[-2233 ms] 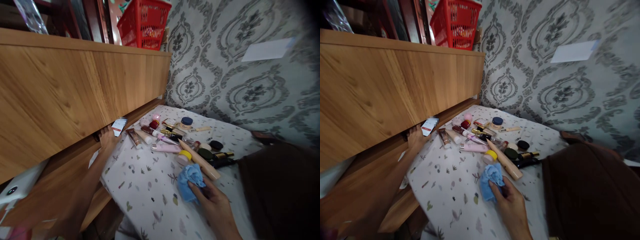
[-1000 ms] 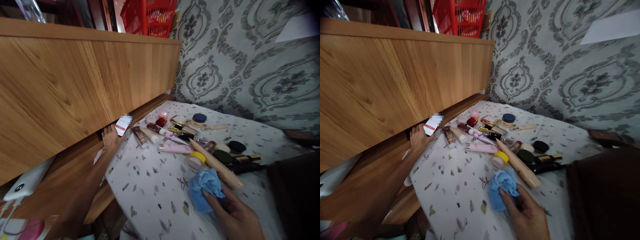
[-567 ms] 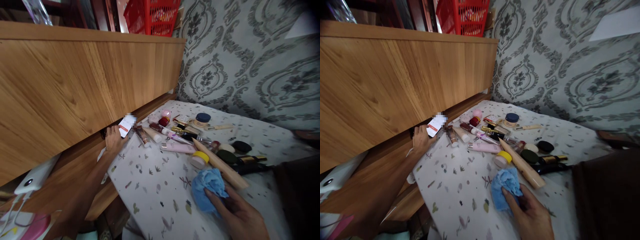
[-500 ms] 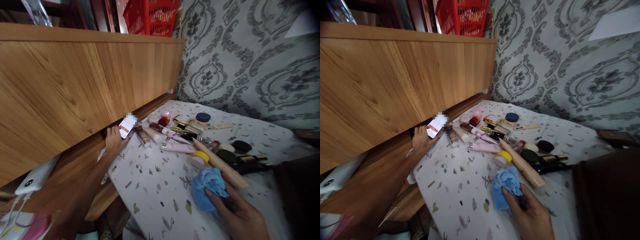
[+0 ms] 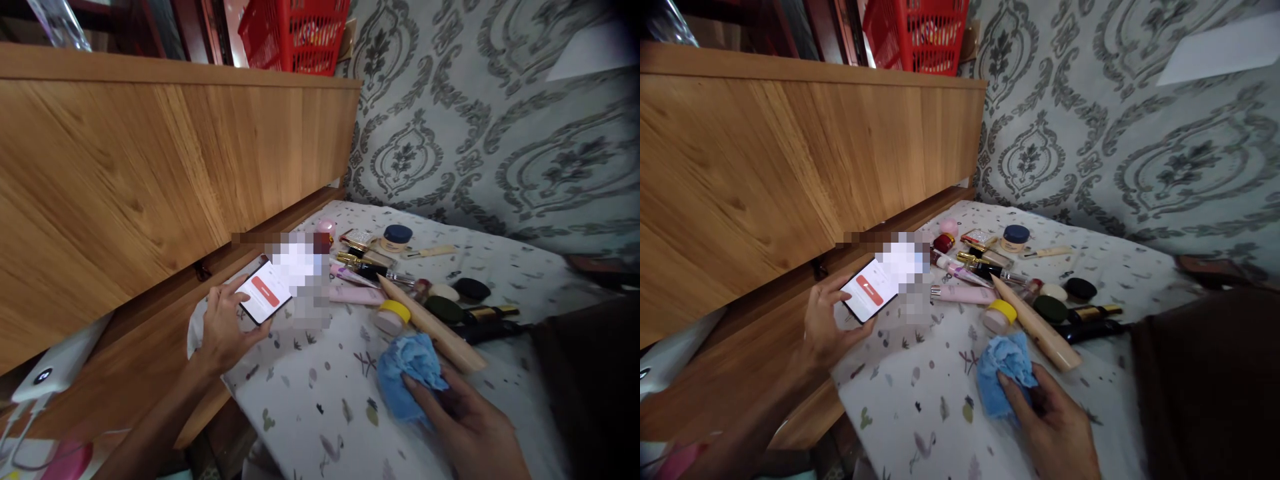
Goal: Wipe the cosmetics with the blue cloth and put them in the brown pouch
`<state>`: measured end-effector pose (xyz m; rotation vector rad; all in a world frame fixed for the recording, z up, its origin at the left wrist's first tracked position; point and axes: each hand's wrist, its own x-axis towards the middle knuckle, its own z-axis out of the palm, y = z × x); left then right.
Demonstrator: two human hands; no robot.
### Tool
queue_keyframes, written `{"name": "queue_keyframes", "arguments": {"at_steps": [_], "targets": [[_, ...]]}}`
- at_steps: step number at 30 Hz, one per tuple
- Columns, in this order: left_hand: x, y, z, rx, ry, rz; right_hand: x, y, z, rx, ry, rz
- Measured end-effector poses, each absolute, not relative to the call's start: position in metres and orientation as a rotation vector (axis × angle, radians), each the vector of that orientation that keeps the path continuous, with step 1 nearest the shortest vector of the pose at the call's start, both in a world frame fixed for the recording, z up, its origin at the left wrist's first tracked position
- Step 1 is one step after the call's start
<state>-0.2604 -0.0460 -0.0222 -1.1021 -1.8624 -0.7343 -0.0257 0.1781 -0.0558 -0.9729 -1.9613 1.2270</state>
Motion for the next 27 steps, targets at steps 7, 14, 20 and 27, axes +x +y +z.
{"name": "queue_keyframes", "arguments": {"at_steps": [7,14,20,27], "targets": [[-0.235,-0.042,-0.01,-1.202,-1.749,-0.838,-0.028,0.176,-0.053,-0.958,-1.878,1.414],[-0.228,-0.042,-0.005,-1.204,-1.734,-0.872,-0.026,0.176,-0.054,-0.941,-1.882,1.42],[-0.222,-0.042,-0.002,-1.196,-1.717,-0.923,-0.026,0.177,-0.052,-0.958,-1.902,1.45],[-0.215,-0.041,0.001,-1.203,-1.711,-0.984,-0.025,0.179,-0.058,-0.984,-1.901,1.432]]}}
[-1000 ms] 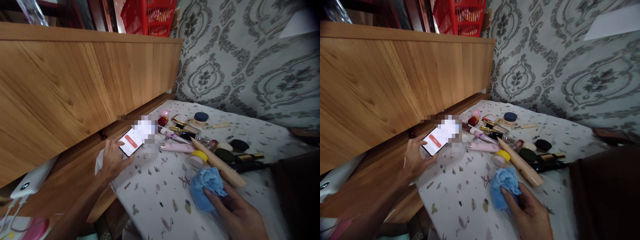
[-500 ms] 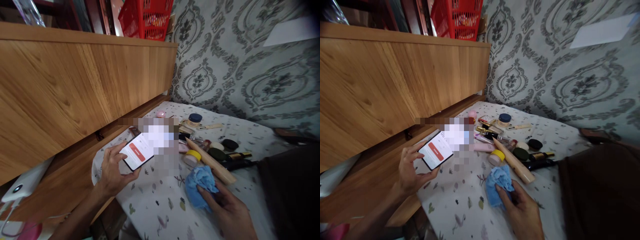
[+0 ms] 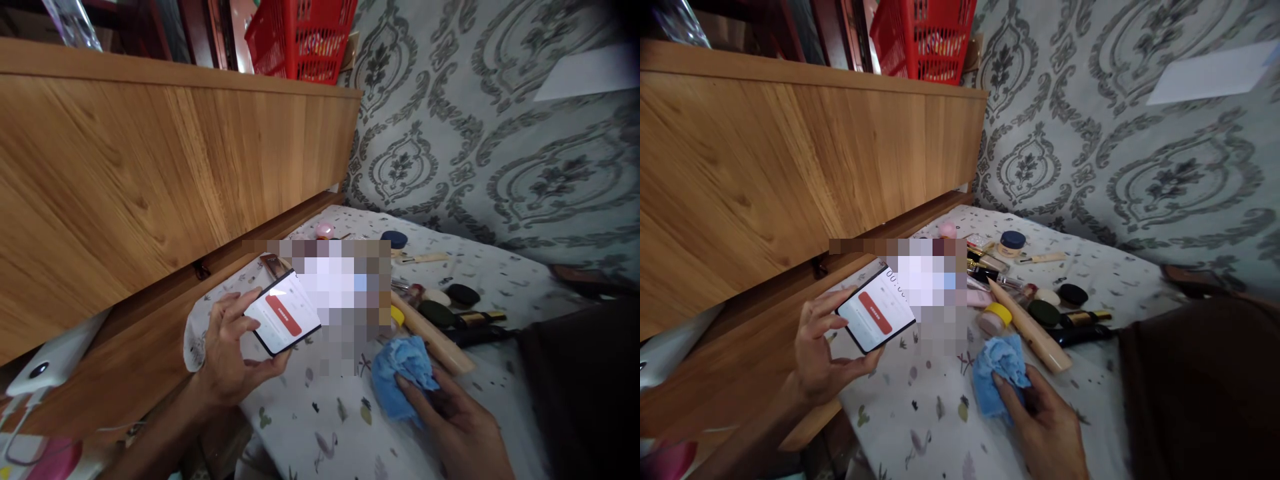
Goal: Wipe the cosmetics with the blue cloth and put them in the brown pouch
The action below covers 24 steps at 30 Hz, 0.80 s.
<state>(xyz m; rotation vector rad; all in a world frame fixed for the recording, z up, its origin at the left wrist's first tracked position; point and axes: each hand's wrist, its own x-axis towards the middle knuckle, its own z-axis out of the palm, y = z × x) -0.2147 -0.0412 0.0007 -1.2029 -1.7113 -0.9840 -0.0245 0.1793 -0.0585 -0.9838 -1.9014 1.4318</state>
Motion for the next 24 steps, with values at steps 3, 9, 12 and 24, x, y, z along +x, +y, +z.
{"name": "queue_keyframes", "arguments": {"at_steps": [3,9,12,24], "targets": [[-0.209,-0.042,-0.001,-1.18,-1.724,-0.982,-0.023,0.182,-0.061,-0.967,-1.916,1.414],[-0.198,-0.043,-0.009,-1.086,-1.727,-0.979,-0.023,0.182,-0.056,-0.935,-1.892,1.416],[-0.197,-0.043,-0.01,-1.062,-1.711,-0.999,-0.024,0.18,-0.054,-0.95,-1.887,1.429],[-0.2,-0.048,-0.009,-1.023,-1.767,-1.022,-0.024,0.183,-0.058,-0.963,-1.878,1.456]]}}
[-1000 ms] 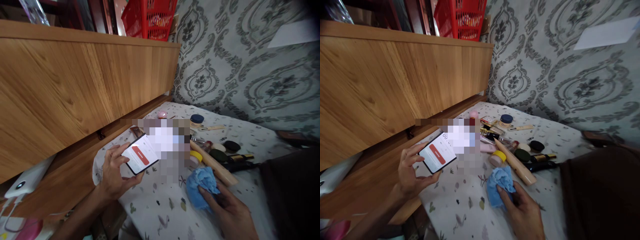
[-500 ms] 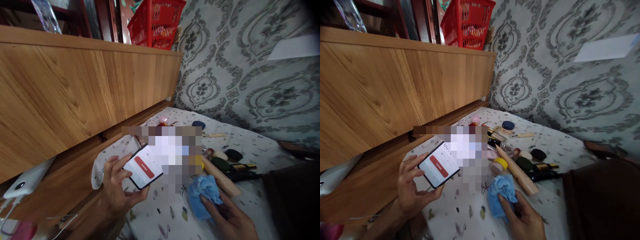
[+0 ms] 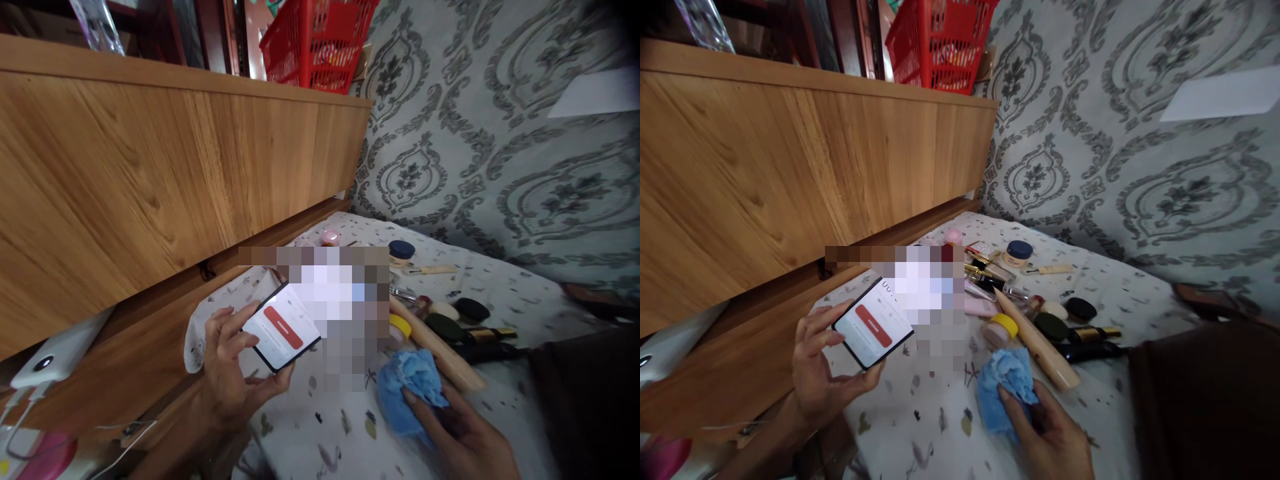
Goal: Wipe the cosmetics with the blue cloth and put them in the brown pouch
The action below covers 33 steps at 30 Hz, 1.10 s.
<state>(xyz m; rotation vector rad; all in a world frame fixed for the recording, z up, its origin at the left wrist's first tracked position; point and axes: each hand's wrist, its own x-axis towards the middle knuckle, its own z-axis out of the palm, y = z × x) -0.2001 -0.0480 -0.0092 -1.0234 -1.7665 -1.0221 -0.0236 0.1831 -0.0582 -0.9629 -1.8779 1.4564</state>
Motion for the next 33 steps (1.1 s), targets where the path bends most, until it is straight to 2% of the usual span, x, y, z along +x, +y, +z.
{"name": "queue_keyframes", "arguments": {"at_steps": [7,14,23,33], "targets": [[-0.26,-0.039,-0.033,-0.717,-2.147,-1.073,-0.023,0.18,-0.056,-0.938,-1.904,1.475],[-0.341,-0.029,-0.052,-0.567,-2.335,-0.753,-0.029,0.176,-0.054,-0.982,-1.851,1.417],[-0.366,-0.016,-0.033,-0.378,-2.53,-0.455,-0.029,0.179,-0.058,-0.927,-1.873,1.391],[-0.38,-0.002,-0.032,-0.361,-2.627,-0.377,-0.027,0.18,-0.068,-0.856,-1.884,1.397]]}}
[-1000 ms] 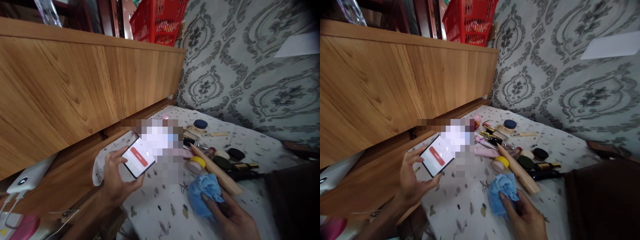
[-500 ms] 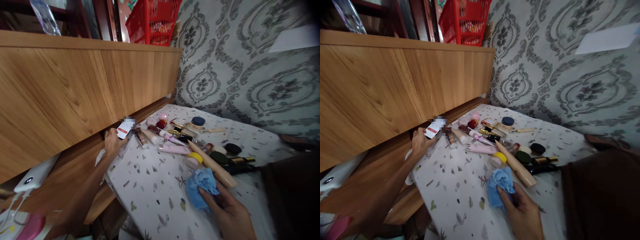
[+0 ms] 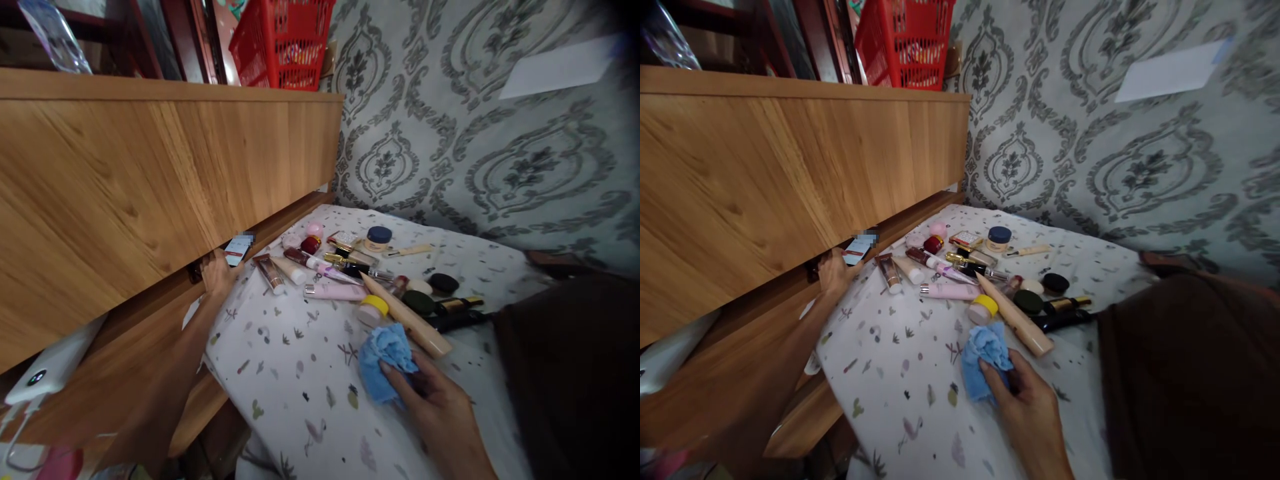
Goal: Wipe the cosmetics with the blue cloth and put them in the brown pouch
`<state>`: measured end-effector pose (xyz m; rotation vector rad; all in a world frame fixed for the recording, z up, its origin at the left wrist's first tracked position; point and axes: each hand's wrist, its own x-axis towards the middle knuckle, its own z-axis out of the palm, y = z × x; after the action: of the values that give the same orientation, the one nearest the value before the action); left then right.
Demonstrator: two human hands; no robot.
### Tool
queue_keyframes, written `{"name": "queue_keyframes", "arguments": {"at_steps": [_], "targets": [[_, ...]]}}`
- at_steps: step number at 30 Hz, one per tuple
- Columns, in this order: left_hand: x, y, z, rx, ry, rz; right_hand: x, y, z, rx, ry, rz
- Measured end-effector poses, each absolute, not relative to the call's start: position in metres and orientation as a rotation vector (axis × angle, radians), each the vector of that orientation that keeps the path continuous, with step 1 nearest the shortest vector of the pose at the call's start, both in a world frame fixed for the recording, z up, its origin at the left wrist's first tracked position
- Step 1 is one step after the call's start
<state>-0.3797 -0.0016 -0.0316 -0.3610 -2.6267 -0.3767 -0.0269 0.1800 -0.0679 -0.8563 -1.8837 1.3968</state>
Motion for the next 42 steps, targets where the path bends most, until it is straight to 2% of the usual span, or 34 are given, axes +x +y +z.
{"name": "queue_keyframes", "arguments": {"at_steps": [15,21,26,28,34,42], "targets": [[-0.375,0.006,-0.025,-0.366,-2.656,-0.276,-0.028,0.173,-0.062,-0.774,-1.816,1.492],[-0.333,0.017,-0.023,-0.824,-2.449,-0.117,-0.026,0.171,-0.064,-0.774,-1.857,1.424],[-0.308,0.095,-0.005,-1.535,-2.346,-0.533,-0.021,0.17,-0.062,-0.789,-2.013,1.181],[-0.306,0.141,-0.001,-1.684,-2.367,-0.587,-0.02,0.17,-0.063,-0.737,-2.051,1.072],[-0.311,0.255,-0.009,-1.721,-2.444,-0.622,-0.018,0.167,-0.065,-0.618,-2.16,0.94],[-0.293,0.334,-0.02,-1.81,-2.425,-0.734,-0.013,0.162,-0.061,-0.542,-2.267,0.913]]}}
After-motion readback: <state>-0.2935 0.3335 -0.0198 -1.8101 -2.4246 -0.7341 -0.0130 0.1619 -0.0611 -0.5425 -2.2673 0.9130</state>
